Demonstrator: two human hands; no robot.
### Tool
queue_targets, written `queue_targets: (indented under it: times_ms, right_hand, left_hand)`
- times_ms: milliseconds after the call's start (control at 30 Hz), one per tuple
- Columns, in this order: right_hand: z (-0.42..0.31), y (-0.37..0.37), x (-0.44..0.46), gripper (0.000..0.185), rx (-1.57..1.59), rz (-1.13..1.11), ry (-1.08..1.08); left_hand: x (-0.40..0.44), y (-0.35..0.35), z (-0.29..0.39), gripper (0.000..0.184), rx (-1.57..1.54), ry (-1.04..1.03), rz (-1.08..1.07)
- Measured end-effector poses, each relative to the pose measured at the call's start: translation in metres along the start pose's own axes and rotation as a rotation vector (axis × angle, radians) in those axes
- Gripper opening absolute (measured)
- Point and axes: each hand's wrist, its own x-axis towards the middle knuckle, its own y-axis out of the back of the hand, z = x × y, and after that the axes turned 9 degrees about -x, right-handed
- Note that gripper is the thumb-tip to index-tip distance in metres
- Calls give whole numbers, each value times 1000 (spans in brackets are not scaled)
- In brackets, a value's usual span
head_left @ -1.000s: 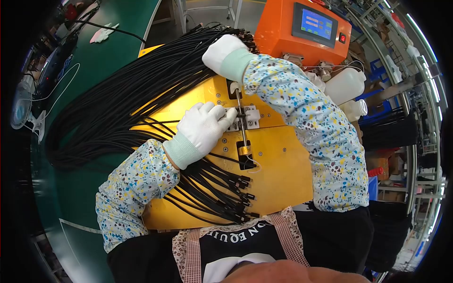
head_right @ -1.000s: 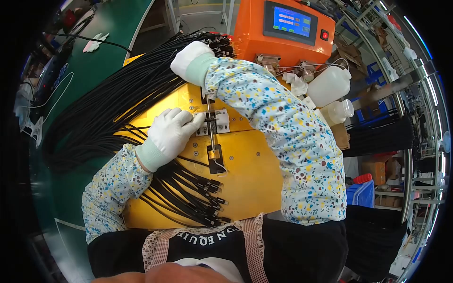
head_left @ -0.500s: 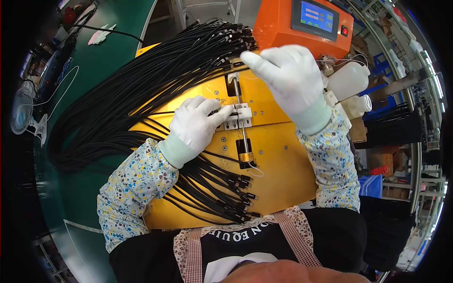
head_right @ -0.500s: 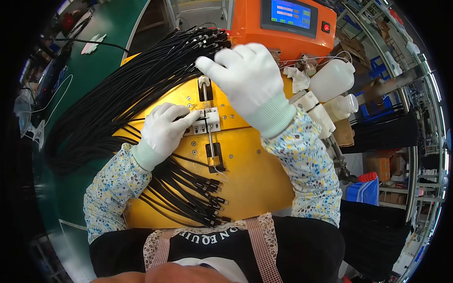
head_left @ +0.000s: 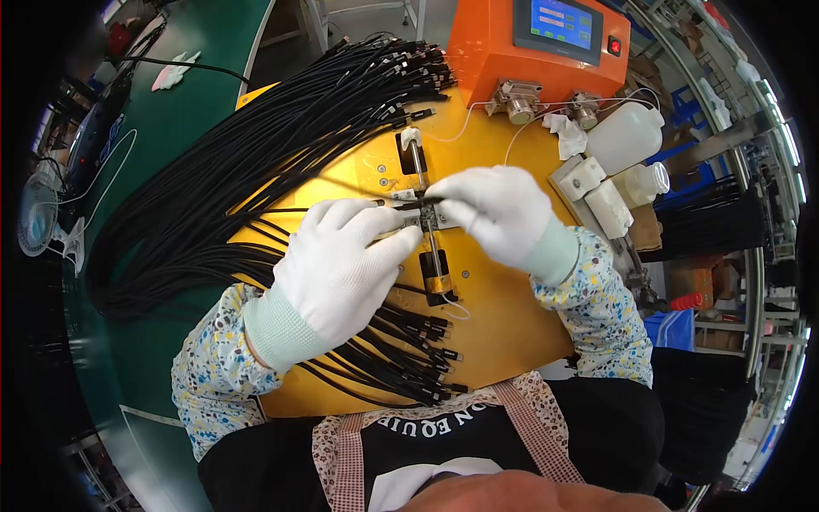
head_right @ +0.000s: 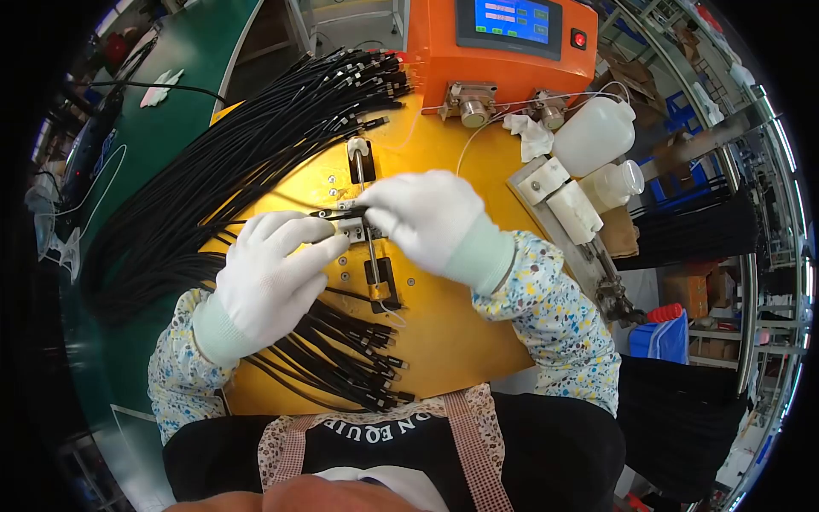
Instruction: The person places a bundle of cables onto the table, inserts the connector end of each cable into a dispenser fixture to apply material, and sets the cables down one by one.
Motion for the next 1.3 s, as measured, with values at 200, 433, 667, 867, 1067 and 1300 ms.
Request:
queue_targets:
  times_ms: [200,433,667,867,1067,1300]
  right_hand:
    - [-1,3,4,15,87,190,-97]
    - [5,-1,4,15,280,71,-310]
    - [15,-30,4,13,20,80,-57]
    - [22,-23,7,14,131,118,-128]
    - [21,0,50,12,-304,372,157]
    - [-12,-43,151,11,-956,-559,116]
  left_hand:
    - [-6,-38,-39,26,239,153,8]
    - [1,19,-37,22,-532,59,-533]
    - [-2,-41,-38,50,129,91,47]
    - [-7,-50,-53,45,177,43,-41]
    - [-6,-43,-49,44,247,6,-106]
    - [-4,-41,-50,46,237,-34,-97]
